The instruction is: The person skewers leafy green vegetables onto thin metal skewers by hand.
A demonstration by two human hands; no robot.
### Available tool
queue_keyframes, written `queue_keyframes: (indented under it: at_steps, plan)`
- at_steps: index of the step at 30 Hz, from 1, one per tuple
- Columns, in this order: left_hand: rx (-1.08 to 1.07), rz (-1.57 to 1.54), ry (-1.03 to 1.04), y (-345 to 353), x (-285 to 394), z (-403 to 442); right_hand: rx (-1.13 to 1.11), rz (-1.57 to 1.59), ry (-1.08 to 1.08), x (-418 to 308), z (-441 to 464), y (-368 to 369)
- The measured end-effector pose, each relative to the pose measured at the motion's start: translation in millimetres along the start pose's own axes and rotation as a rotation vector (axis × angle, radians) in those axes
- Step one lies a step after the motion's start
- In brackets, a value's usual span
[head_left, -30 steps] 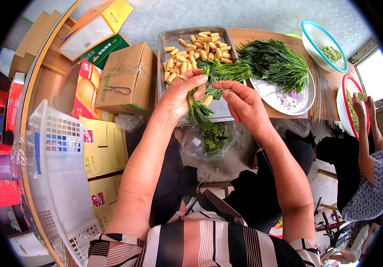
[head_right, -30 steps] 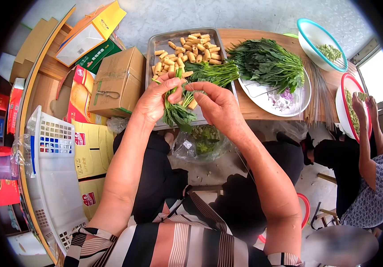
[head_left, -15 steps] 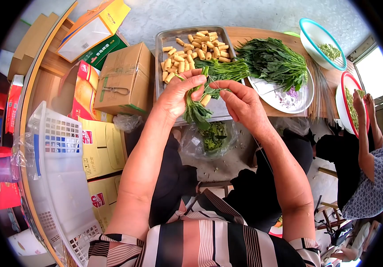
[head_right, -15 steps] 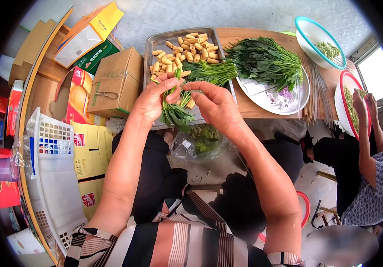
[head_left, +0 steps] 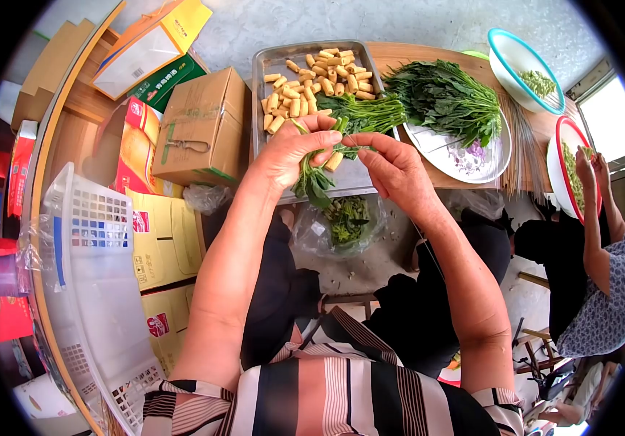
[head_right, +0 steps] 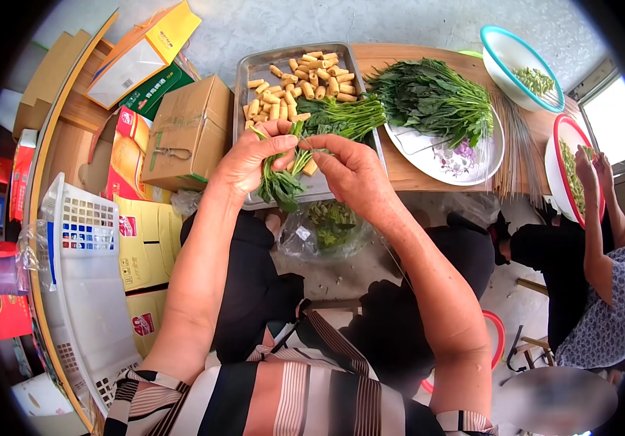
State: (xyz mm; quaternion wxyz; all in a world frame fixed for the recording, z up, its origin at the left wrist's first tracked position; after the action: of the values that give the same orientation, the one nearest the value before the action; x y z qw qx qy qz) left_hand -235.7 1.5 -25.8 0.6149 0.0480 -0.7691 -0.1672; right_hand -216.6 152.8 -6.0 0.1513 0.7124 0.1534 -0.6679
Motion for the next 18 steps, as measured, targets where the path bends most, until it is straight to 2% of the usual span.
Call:
queue_keyframes:
  at_steps: [5, 18]
  plan:
    - [0.016, -0.225, -0.042, 9.9, 1.4, -7.2, 0.017, 0.048, -0.019, 1.9, 2.1, -3.2]
    - [-0.094, -0.308, -0.063, 9.3, -4.9, -3.2, -0.052, 0.066, -0.029, -6.7, -1.1, -2.4]
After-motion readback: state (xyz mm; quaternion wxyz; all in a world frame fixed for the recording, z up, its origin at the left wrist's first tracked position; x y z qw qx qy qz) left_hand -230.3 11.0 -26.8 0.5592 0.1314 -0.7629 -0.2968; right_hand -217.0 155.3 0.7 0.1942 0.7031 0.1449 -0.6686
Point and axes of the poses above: each hand's wrist, its own z-axis towards the middle knuckle, its own y-axis out of the palm, x = y × z, the point moved 7 cm from there along z, towards the middle knuckle, and after that the axes turned 5 degrees about x, right-handed, at the moved point
